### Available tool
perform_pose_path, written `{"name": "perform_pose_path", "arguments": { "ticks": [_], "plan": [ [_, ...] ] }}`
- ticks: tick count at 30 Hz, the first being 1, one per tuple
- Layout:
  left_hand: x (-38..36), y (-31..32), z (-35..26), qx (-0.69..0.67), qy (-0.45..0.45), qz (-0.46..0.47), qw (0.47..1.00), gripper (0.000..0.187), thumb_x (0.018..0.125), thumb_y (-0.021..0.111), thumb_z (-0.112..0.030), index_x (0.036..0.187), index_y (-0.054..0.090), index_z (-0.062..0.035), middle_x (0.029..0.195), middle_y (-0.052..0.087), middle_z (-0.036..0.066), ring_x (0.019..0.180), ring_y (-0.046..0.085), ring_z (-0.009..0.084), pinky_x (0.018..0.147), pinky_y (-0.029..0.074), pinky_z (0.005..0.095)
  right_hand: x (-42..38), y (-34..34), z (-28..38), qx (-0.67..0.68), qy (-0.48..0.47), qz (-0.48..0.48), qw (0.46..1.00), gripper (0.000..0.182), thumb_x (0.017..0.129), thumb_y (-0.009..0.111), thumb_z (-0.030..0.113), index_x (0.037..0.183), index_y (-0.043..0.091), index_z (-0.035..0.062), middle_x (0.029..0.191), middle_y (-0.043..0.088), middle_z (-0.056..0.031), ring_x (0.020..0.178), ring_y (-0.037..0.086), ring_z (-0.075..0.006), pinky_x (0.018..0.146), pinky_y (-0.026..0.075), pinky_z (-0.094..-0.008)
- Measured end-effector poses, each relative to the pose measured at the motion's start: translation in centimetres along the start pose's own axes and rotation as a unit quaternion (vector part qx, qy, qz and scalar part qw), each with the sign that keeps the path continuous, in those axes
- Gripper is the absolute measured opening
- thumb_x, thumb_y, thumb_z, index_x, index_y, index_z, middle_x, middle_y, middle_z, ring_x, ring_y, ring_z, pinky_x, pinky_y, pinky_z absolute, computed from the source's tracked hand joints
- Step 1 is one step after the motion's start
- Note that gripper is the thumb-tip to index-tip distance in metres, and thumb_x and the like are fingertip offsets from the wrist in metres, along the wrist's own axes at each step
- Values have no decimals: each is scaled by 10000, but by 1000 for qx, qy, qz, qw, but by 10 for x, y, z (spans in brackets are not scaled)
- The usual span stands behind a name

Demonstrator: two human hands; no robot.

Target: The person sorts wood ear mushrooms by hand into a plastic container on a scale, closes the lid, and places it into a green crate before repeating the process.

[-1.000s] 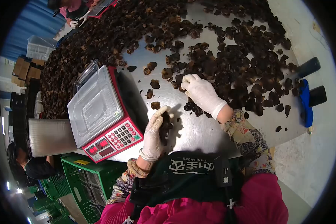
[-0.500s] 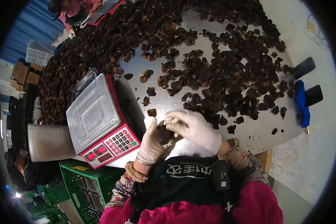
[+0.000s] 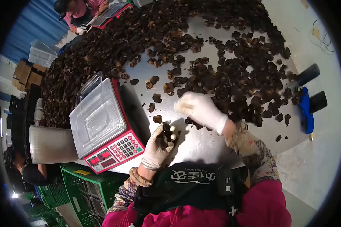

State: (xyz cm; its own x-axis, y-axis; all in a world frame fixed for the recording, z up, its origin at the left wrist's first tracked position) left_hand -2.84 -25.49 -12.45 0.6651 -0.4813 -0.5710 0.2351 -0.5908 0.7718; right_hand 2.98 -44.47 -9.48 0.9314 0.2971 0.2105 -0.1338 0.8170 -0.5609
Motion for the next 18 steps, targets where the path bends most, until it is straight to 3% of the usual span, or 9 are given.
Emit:
{"name": "perform_pose_path", "arguments": {
  "ticks": [3, 4, 7, 9, 11, 13, 15, 16, 18],
  "plan": [
    [-21, 22, -18, 131, 71, 11, 989, 300, 946, 537, -265, 1191, 533, -92, 1005, 613, 48, 774, 578, 143, 545, 421, 223, 24, -24, -23, -233, 11, -15, 972, 203, 832, 609, 110, 1022, 680, 109, 1021, 586, -51, 968, 548, -243, 818, 488, -353],
    [-35, 39, -36, 205, 164, 8, 965, 253, 948, 531, -229, 1148, 559, -77, 998, 622, 52, 783, 584, 124, 576, 435, 209, 29, -22, -29, -294, -22, -5, 956, 216, 815, 606, 101, 1018, 680, 110, 1040, 576, -52, 982, 537, -239, 820, 480, -348],
    [-82, 62, -96, 443, 370, -114, 809, 192, 949, 522, -118, 1115, 589, -50, 996, 625, 57, 749, 572, 83, 618, 462, 200, 37, -11, -41, -420, -111, 25, 901, 194, 779, 603, 102, 957, 678, 93, 1068, 558, -57, 1021, 515, -220, 822, 451, -331],
    [-91, 46, -131, 452, 553, -183, 676, 192, 935, 541, -57, 1118, 595, -38, 987, 626, 55, 755, 567, 73, 633, 476, 209, 38, -7, -41, -464, -103, 59, 878, 133, 793, 598, 128, 901, 667, 90, 1032, 559, -47, 1022, 510, -212, 817, 433, -320],
    [-104, 39, -158, 441, 557, -224, 667, 193, 918, 571, -35, 1107, 610, -25, 978, 624, 38, 817, 573, 78, 706, 483, 218, 36, -7, -44, -389, -79, 36, 917, 115, 794, 608, 135, 880, 661, 80, 1011, 559, -44, 1011, 514, -219, 810, 430, -329],
    [-106, 19, -184, 588, 541, -230, 555, 217, 893, 614, -55, 1107, 638, -28, 1136, 598, 83, 1025, 571, 175, 892, 463, 298, 30, -11, -35, -287, -60, -9, 956, 132, 824, 625, 169, 879, 650, 51, 965, 564, -63, 969, 531, -248, 807, 445, -361],
    [-111, 29, -176, 706, 566, -258, 339, 263, 868, 644, -63, 1131, 639, -48, 1214, 570, 124, 1140, 534, 229, 944, 439, 341, 25, -13, -18, -194, -13, -11, 981, 149, 842, 615, 181, 892, 640, 43, 940, 579, -80, 938, 547, -277, 814, 464, -390],
    [-112, 36, -163, 699, 576, -250, 342, 295, 853, 657, -69, 1147, 637, -60, 1229, 566, 144, 1191, 508, 263, 980, 413, 371, 23, -14, -6, -170, -5, 2, 985, 147, 837, 633, 171, 918, 621, 49, 966, 595, -88, 939, 563, -283, 816, 476, -381],
    [-103, 35, -131, 639, 537, -198, 514, 356, 849, 663, -86, 1198, 606, -46, 1204, 565, 144, 1189, 502, 258, 992, 403, 358, 14, -7, 11, -120, -55, 8, 991, 181, 848, 634, 216, 941, 613, 62, 972, 607, -70, 959, 576, -272, 829, 486, -368]
  ]
}}
Point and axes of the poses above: each hand's wrist, its own x-axis towards the middle knuckle, its own y-axis out of the palm, z = x × y, the point moved 3 cm from there along x, towards the middle knuckle
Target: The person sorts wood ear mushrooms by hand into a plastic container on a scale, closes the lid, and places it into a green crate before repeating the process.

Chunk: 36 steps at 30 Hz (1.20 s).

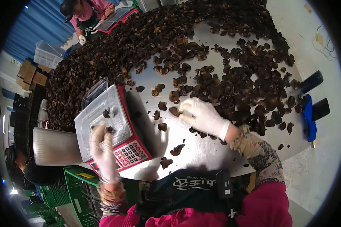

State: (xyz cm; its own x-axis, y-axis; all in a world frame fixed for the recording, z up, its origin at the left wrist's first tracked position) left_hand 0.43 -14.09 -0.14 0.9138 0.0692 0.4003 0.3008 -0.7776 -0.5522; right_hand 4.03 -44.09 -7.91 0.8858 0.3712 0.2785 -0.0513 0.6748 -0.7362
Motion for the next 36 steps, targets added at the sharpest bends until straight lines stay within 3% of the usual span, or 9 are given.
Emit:
{"name": "perform_pose_path", "arguments": {
  "ticks": [3, 5, 7, 14, 18, 21, 29, 31, 36],
  "plan": [
    [-35, 61, -20, -327, -299, 208, 872, 686, 951, 423, -554, 1430, 333, -71, 1285, 512, 98, 1152, 524, 240, 938, 435, 357, -1, 6, 37, 83, -42, 80, 992, 229, 867, 629, 298, 945, 615, 83, 980, 615, -44, 930, 605, -250, 822, 499, -346],
    [-55, 95, -1, -543, -476, 275, 635, 532, 996, 418, -417, 1324, 449, 0, 1276, 506, 141, 1070, 559, 222, 834, 506, 332, 5, 15, 38, 193, -38, 80, 977, 250, 860, 637, 339, 924, 630, 98, 938, 623, -48, 818, 628, -253, 752, 509, -349],
    [-68, 114, 14, -635, -495, 303, 510, 472, 1000, 422, -382, 1212, 531, 26, 1119, 602, 140, 950, 602, 219, 730, 521, 297, 27, 19, 17, 93, -21, -30, 995, 257, 850, 644, 339, 952, 636, 103, 894, 614, -63, 807, 626, -256, 714, 503, -365],
    [-78, 122, 22, -596, -490, 275, 574, 400, 995, 451, -328, 1195, 557, 2, 1003, 643, 111, 803, 608, 186, 652, 506, 240, 72, 62, -38, -245, 19, 29, 969, 237, 830, 642, 280, 960, 667, 85, 868, 609, -55, 916, 559, -254, 849, 437, -386],
    [-73, 126, 24, -616, -508, 232, 556, 493, 981, 430, -455, 1242, 522, -48, 1077, 633, 127, 785, 617, 196, 613, 522, 232, 52, 42, -2, -58, -1, -10, 998, 180, 847, 631, 265, 938, 689, 120, 866, 627, -58, 916, 569, -252, 832, 456, -370],
    [-71, 138, 30, -668, -498, 205, 514, 501, 968, 441, -476, 1207, 532, -45, 1064, 630, 124, 786, 627, 205, 622, 534, 250, 47, 40, 9, 253, 121, 154, 947, 220, 860, 646, 249, 1018, 692, 104, 908, 662, -74, 875, 619, -275, 792, 500, -372],
    [-75, 131, 19, -650, -504, 218, 526, 288, 957, 494, -236, 1018, 597, 26, 952, 627, 124, 822, 607, 244, 683, 513, 300, 133, 81, -48, -151, -114, -117, 975, 297, 832, 575, 122, 1120, 627, 70, 1146, 602, -125, 1063, 565, -278, 825, 505, -387],
    [-79, 127, 20, -657, -501, 222, 518, 289, 953, 494, -237, 1037, 598, 20, 953, 626, 118, 833, 600, 232, 732, 497, 301, 145, 89, -60, -235, 15, 64, 970, 206, 789, 573, 101, 977, 637, 45, 1019, 619, -130, 974, 583, -298, 814, 507, -401],
    [-96, 128, 38, -626, -528, 228, 527, 292, 957, 499, -245, 1064, 599, 8, 961, 635, 97, 839, 603, 225, 728, 486, 292, 138, 63, -35, -61, 95, -38, 993, 178, 794, 613, 162, 925, 605, 43, 974, 584, -145, 907, 606, -327, 781, 502, -425]
  ]
}}
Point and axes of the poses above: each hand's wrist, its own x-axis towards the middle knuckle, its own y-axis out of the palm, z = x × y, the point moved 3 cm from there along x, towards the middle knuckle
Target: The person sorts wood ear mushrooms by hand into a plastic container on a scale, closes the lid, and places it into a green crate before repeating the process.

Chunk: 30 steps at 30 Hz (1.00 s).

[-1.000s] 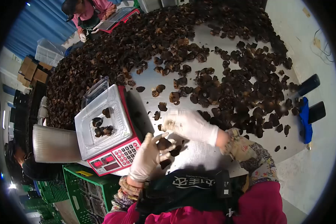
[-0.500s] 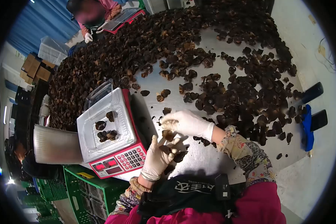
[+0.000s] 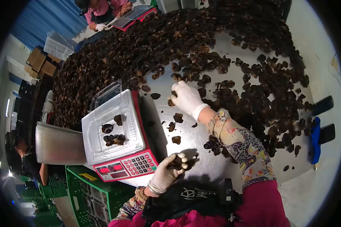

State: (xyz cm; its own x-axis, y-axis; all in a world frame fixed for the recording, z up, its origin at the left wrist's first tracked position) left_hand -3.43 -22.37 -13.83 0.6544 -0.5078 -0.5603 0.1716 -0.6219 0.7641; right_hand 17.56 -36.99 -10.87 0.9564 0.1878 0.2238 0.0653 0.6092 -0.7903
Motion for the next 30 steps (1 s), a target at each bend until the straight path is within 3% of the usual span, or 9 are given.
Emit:
{"name": "perform_pose_path", "arguments": {
  "ticks": [6, 9, 12, 15, 18, 21, 27, 29, 30],
  "plan": [
    [-4, 8, -4, 44, 6, -18, 999, 296, 965, 494, -252, 1070, 602, 3, 967, 645, 85, 847, 618, 210, 722, 481, 288, 3, 34, 11, -47, -66, 124, 989, 159, 809, 558, 70, 967, 563, 54, 935, 596, -171, 865, 627, -365, 757, 509, -455],
    [-5, 1, -2, 49, 15, -6, 999, 306, 971, 484, -252, 1095, 602, 1, 987, 647, 78, 864, 621, 191, 752, 492, 285, 25, 34, 25, 90, -50, 4, 995, 157, 819, 514, 53, 970, 556, 38, 888, 602, -190, 871, 619, -384, 767, 503, -461],
    [-3, 3, 1, 59, 10, 8, 998, 316, 976, 476, -258, 1120, 605, -8, 1002, 650, 69, 882, 627, 170, 767, 499, 276, 51, 71, 39, 13, -65, 19, 998, 149, 820, 516, 61, 944, 588, 22, 895, 620, -189, 861, 643, -346, 709, 525, -448],
    [-3, 4, 3, 80, -7, 30, 996, 322, 978, 471, -274, 1129, 607, -23, 1015, 650, 66, 892, 625, 161, 748, 489, 262, 63, 109, 42, -299, -132, 89, 941, 124, 790, 564, 78, 867, 647, 27, 870, 639, -157, 845, 671, -230, 568, 542, -395],
    [-4, -2, 0, 66, 11, 50, 997, 367, 985, 452, -290, 1229, 548, -33, 1114, 630, 90, 929, 623, 169, 757, 489, 261, 52, 84, 33, -216, -136, 67, 964, 152, 813, 554, 91, 926, 634, 27, 883, 620, -159, 825, 658, -289, 624, 537, -417],
    [-3, -2, -3, 31, 28, 48, 998, 433, 989, 440, -301, 1322, 463, -26, 1202, 596, 118, 967, 626, 200, 784, 509, 280, 0, 11, 36, 92, -91, 86, 988, 196, 871, 554, 151, 1037, 574, 48, 974, 572, -176, 863, 587, -402, 747, 474, -459],
    [8, -5, 3, -156, 40, 79, 984, 408, 1001, 409, -385, 1214, 521, -56, 1210, 573, 120, 1042, 617, 270, 828, 563, 376, -136, -44, 77, 93, -65, 297, 948, 403, 858, 641, 232, 1206, 539, 54, 1038, 559, -143, 884, 613, -341, 771, 512, -393],
    [7, -7, 14, 171, 201, 23, 964, 398, 993, 434, -347, 1206, 513, -19, 1199, 575, 142, 1031, 617, 274, 797, 568, 356, -148, -38, 69, 159, -157, 238, 945, 483, 842, 685, 216, 1249, 508, 25, 1023, 581, -121, 846, 639, -251, 757, 517, -344],
    [11, -12, 18, -13, 78, 42, 996, 401, 985, 453, -333, 1210, 507, -6, 1199, 575, 150, 1024, 617, 280, 772, 568, 344, -141, -47, 68, 251, -59, 316, 913, 493, 840, 697, 205, 1249, 505, 8, 982, 592, -104, 828, 631, -200, 752, 511, -314]
  ]
}}
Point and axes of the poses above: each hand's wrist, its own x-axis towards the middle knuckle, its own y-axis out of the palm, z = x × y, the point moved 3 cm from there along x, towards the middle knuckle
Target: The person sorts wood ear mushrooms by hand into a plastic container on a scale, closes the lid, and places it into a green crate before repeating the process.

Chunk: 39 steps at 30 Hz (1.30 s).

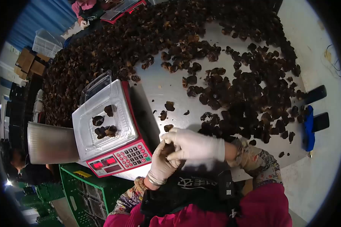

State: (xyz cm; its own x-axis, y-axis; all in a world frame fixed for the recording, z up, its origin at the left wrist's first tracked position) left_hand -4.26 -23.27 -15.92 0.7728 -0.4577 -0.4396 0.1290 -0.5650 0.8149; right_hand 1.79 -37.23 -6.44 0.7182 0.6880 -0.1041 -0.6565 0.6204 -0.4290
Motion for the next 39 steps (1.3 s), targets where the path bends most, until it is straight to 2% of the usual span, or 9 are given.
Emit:
{"name": "perform_pose_path", "arguments": {
  "ticks": [1, 2, 3, 5, 11, 16, 25, 35, 39],
  "plan": [
    [1, -1, 2, -188, -116, 2, 975, 406, 976, 472, -319, 1214, 500, 8, 1199, 574, 158, 1018, 617, 285, 747, 568, 332, 4, -16, 6, 126, 77, 52, 988, 503, 839, 709, 194, 1249, 502, -10, 942, 604, -86, 810, 624, -149, 748, 506, -284],
    [-8, -1, 4, 70, -28, -22, 997, 416, 964, 493, -325, 1208, 514, 11, 1190, 582, 160, 1005, 617, 295, 704, 563, 315, 9, -27, 5, 186, 98, 25, 977, 423, 857, 692, 169, 1202, 542, -25, 860, 616, -59, 817, 605, -88, 746, 496, -244],
    [-12, 19, 0, -160, -111, -2, 981, 402, 958, 499, -330, 1194, 541, -8, 1163, 598, 147, 1008, 617, 290, 686, 561, 309, 16, -34, -2, 150, 98, 19, 984, 329, 870, 675, 162, 1142, 600, -7, 804, 630, -43, 822, 610, -100, 762, 498, -254],
    [-12, 12, 4, -99, -91, 42, 990, 363, 959, 497, -321, 1180, 566, -41, 1139, 616, 105, 1011, 619, 255, 702, 536, 285, 30, -37, -29, 140, -1, 10, 990, 308, 833, 689, 182, 1088, 629, 20, 873, 682, -118, 769, 650, -169, 722, 510, -290],
    [-26, 19, 1, 114, -98, 30, 988, 318, 961, 491, -303, 1188, 572, -96, 1149, 622, 26, 1034, 610, 171, 736, 471, 241, 76, -26, -75, -300, 55, -249, 919, 247, 805, 671, 119, 1037, 642, 40, 959, 608, -118, 873, 634, -204, 782, 495, -301],
    [-36, 30, -7, 139, -112, 8, 984, 418, 946, 489, -223, 1341, 486, -84, 1161, 613, 39, 1028, 599, 157, 768, 464, 241, 43, -29, -77, -7, 8, -246, 969, 206, 789, 647, 49, 994, 632, 41, 920, 587, -93, 778, 590, -186, 709, 485, -288],
    [-61, 23, -28, 190, -61, 13, 980, 336, 929, 558, -226, 1194, 570, -20, 1026, 630, 94, 863, 628, 187, 667, 450, 250, -31, 18, -49, -251, 39, 12, 967, 209, 804, 617, 123, 986, 543, 53, 1083, 550, -96, 882, 622, -300, 748, 532, -391],
    [-65, 39, -67, 239, 121, -46, 962, 265, 909, 580, -147, 1122, 594, 10, 973, 628, 120, 784, 619, 190, 602, 470, 254, 14, 9, -39, -123, -34, -240, 962, 203, 791, 628, 116, 972, 557, 58, 971, 582, -125, 861, 595, -340, 776, 487, -402],
    [-67, 30, -57, 250, 101, -83, 959, 278, 920, 554, -138, 1157, 588, 4, 977, 632, 113, 786, 619, 190, 615, 465, 248, 42, 22, -59, -240, 33, -150, 959, 198, 796, 636, 136, 968, 565, 70, 1015, 604, -106, 882, 621, -304, 766, 508, -383]
  ]
}}
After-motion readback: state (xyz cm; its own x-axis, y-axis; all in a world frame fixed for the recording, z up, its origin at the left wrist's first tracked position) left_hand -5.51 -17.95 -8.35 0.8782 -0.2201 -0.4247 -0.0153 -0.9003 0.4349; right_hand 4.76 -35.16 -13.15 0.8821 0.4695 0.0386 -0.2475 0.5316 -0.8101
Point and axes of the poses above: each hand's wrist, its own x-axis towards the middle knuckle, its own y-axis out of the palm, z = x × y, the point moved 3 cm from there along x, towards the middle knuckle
